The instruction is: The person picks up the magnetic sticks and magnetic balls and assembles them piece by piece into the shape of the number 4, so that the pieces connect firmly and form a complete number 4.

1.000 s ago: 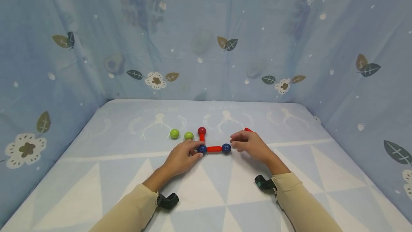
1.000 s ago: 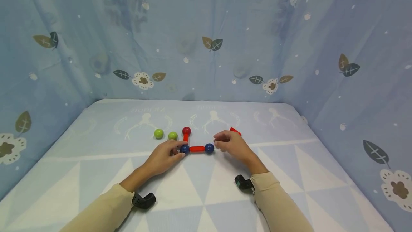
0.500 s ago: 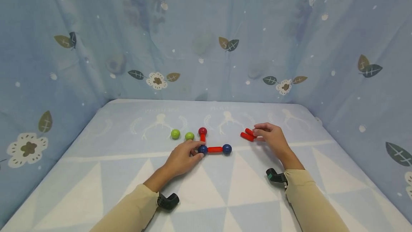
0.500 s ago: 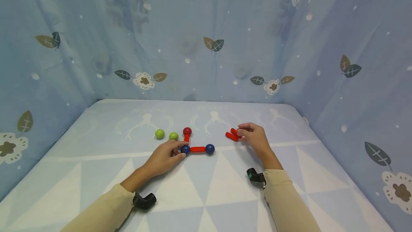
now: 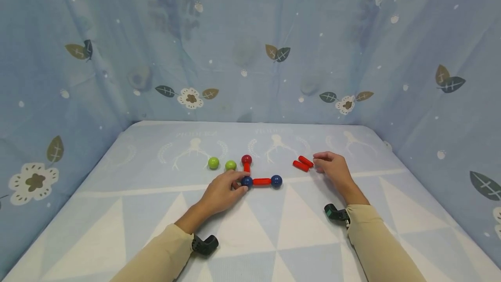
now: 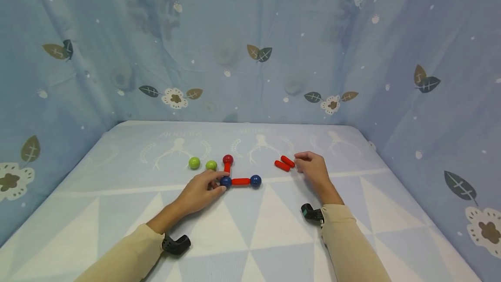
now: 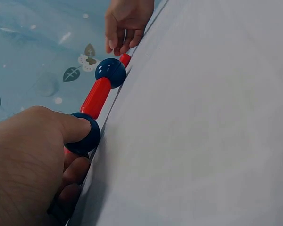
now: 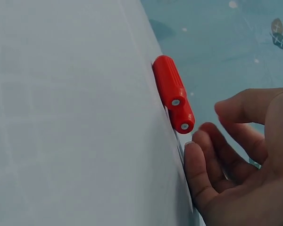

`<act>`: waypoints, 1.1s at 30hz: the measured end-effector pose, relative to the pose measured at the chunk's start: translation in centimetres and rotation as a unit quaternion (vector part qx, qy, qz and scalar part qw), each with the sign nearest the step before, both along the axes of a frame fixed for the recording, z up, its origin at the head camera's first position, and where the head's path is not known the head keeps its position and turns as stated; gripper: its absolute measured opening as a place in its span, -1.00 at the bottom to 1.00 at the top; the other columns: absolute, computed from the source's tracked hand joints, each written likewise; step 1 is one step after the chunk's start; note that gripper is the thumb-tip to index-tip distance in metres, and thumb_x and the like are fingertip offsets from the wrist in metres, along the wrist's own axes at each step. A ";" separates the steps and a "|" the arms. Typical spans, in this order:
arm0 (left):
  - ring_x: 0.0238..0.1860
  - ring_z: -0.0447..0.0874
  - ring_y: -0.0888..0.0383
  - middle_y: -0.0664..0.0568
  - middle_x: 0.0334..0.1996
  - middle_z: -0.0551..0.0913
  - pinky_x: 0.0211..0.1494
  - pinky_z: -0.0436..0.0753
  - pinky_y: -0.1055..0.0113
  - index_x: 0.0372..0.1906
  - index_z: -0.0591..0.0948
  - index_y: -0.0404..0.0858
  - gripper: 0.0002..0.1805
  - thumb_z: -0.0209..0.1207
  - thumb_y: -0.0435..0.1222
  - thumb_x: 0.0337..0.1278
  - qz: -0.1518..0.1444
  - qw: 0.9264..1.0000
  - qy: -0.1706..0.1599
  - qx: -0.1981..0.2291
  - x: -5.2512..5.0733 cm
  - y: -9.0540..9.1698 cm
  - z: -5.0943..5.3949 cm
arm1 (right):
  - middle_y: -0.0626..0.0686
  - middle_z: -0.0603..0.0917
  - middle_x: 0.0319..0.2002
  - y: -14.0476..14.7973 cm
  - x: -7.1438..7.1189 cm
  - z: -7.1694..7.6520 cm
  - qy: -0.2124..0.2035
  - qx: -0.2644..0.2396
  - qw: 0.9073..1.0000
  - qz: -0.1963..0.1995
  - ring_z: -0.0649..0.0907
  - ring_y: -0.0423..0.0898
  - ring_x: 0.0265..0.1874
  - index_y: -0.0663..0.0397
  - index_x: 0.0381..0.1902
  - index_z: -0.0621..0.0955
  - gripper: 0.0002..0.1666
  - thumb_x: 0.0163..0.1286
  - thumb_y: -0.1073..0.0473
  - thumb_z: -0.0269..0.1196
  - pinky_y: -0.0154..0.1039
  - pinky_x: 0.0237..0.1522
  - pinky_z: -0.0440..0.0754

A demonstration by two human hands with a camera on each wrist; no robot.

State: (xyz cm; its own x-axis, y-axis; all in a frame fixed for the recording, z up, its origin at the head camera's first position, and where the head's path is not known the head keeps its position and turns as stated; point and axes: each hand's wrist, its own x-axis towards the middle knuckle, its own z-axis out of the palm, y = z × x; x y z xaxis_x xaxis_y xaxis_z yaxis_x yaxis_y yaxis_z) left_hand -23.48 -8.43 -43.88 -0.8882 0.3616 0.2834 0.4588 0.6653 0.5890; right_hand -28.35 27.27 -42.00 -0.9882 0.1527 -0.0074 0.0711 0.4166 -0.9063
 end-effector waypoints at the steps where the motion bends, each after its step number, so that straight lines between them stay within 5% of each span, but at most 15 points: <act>1: -0.32 0.51 0.29 0.18 -0.23 0.58 -0.24 0.51 0.29 0.22 0.64 -0.09 -0.54 0.36 -0.21 0.20 0.000 1.000 0.000 0.000 0.0 0.0 0.0 | 0.20 0.59 0.08 0.0 0.0 -0.1 -0.004 0.006 1.000 0.003 0.62 0.04 -0.17 0.21 0.17 0.60 -0.58 0.47 0.10 0.22 -0.25 -0.08 0.57; 9: -0.33 0.51 0.27 0.17 -0.22 0.59 -0.25 0.50 0.28 0.20 0.66 -0.11 -0.56 0.36 -0.21 0.19 0.004 1.000 -0.006 0.008 0.2 -0.1 0.2 | 0.18 0.57 0.17 -0.3 -0.7 -0.4 -0.031 0.070 0.996 0.041 0.59 0.08 -0.02 0.12 0.20 0.61 -0.58 0.47 0.06 0.24 -0.12 0.01 0.53; 22: -0.32 0.53 0.30 0.17 -0.19 0.61 -0.22 0.52 0.28 0.19 0.66 -0.11 -0.56 0.36 -0.24 0.19 0.000 1.000 -0.007 0.021 0.1 0.1 -0.2 | 0.23 0.62 0.14 -0.4 -0.6 -0.2 0.012 0.156 0.987 0.049 0.53 0.17 0.16 0.14 0.17 0.66 -0.62 0.44 0.23 0.19 0.11 0.20 0.46; 33: -0.32 0.53 0.28 0.17 -0.25 0.60 -0.23 0.52 0.28 0.18 0.67 -0.11 -0.56 0.38 -0.24 0.18 -0.002 1.000 0.003 0.018 0.1 0.1 -0.1 | 0.18 0.68 -0.02 -0.4 -0.8 -0.5 0.029 0.200 0.978 0.046 0.58 0.11 -0.03 0.16 0.01 0.68 -0.72 0.39 0.26 0.21 0.06 0.10 0.54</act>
State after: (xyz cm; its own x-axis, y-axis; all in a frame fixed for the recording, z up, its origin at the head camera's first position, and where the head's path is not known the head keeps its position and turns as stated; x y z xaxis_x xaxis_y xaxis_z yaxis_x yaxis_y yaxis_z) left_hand -23.43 -8.36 -43.96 -0.8852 0.3544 0.3013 0.4646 0.6417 0.6102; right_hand -29.16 26.82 -42.54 -0.9949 0.0419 0.0913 -0.0304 0.7404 -0.6715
